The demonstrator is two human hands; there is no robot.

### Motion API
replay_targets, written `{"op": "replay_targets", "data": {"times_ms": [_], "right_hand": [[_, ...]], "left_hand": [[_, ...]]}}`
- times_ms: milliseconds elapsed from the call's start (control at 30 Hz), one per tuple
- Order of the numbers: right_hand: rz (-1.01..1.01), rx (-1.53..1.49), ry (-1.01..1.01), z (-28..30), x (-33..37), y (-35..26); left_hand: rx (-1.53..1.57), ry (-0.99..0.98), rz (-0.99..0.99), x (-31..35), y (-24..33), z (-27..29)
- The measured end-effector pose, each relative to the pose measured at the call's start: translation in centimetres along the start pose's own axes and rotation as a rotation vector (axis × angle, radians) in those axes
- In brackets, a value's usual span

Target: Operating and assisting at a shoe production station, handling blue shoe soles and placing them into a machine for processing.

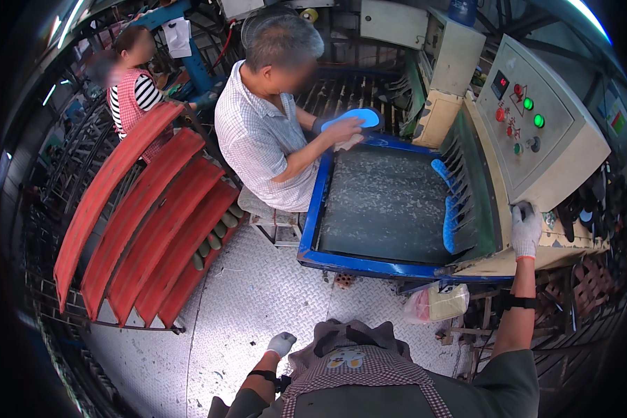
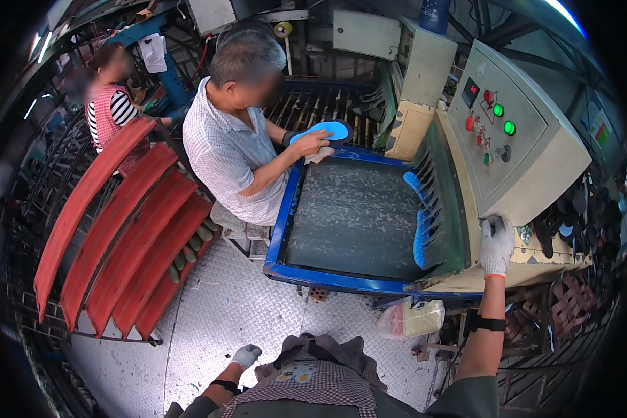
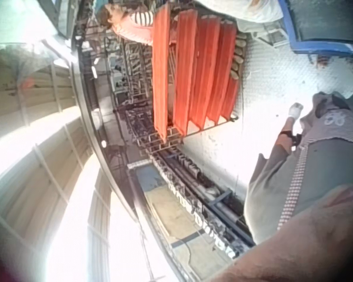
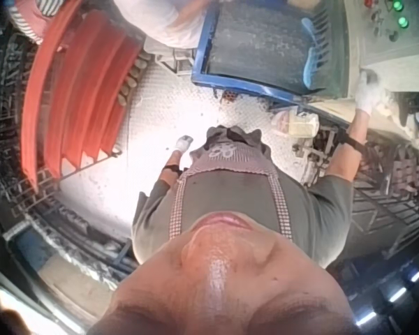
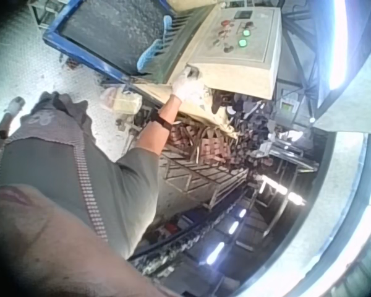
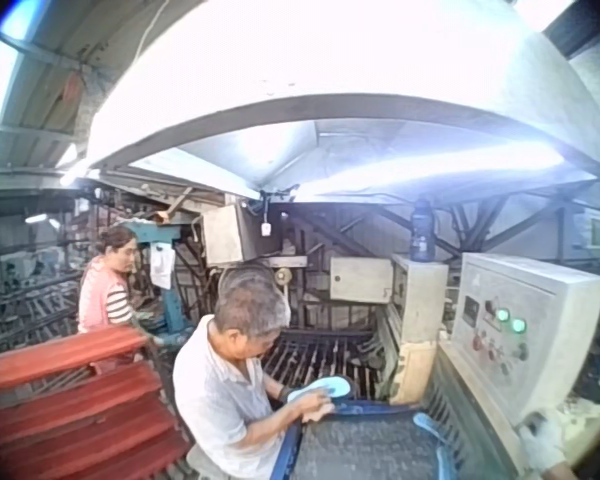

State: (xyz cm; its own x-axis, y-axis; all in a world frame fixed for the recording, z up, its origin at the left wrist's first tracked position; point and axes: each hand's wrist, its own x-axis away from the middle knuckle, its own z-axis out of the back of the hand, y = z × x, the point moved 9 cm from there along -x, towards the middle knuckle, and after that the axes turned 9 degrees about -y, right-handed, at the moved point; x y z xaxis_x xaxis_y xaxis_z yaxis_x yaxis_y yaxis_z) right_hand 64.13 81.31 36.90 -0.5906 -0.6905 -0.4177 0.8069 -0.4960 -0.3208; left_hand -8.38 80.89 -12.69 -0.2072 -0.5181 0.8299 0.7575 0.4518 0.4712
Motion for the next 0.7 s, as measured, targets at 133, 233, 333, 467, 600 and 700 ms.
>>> {"op": "replay_targets", "data": {"times_ms": [133,233,333,467,600,700], "right_hand": [[0.005,-0.005,0.003,0.0,0.0,0.0],[0.054,0.029,0.045,0.2,0.2,0.1],[0.039,0.016,0.034,0.2,0.2,-0.1],[0.017,0.032,0.024,0.0,0.0,0.3],[0.008,0.004,-0.016,-0.3,-0.1,0.5],[0.005,0.036,0.008,0.0,0.2,0.4]], "left_hand": [[0.005,-0.002,-0.005,0.3,0.2,-0.2],[0.026,-0.002,-0.003,0.5,0.5,-0.3],[0.005,0.009,-0.004,0.3,0.2,-0.2],[0.030,0.027,-0.037,-0.2,-0.2,-0.4],[0.052,0.057,-0.084,-0.2,-0.1,-0.3],[0.024,0.021,-0.006,-0.2,-0.2,-0.6]]}}
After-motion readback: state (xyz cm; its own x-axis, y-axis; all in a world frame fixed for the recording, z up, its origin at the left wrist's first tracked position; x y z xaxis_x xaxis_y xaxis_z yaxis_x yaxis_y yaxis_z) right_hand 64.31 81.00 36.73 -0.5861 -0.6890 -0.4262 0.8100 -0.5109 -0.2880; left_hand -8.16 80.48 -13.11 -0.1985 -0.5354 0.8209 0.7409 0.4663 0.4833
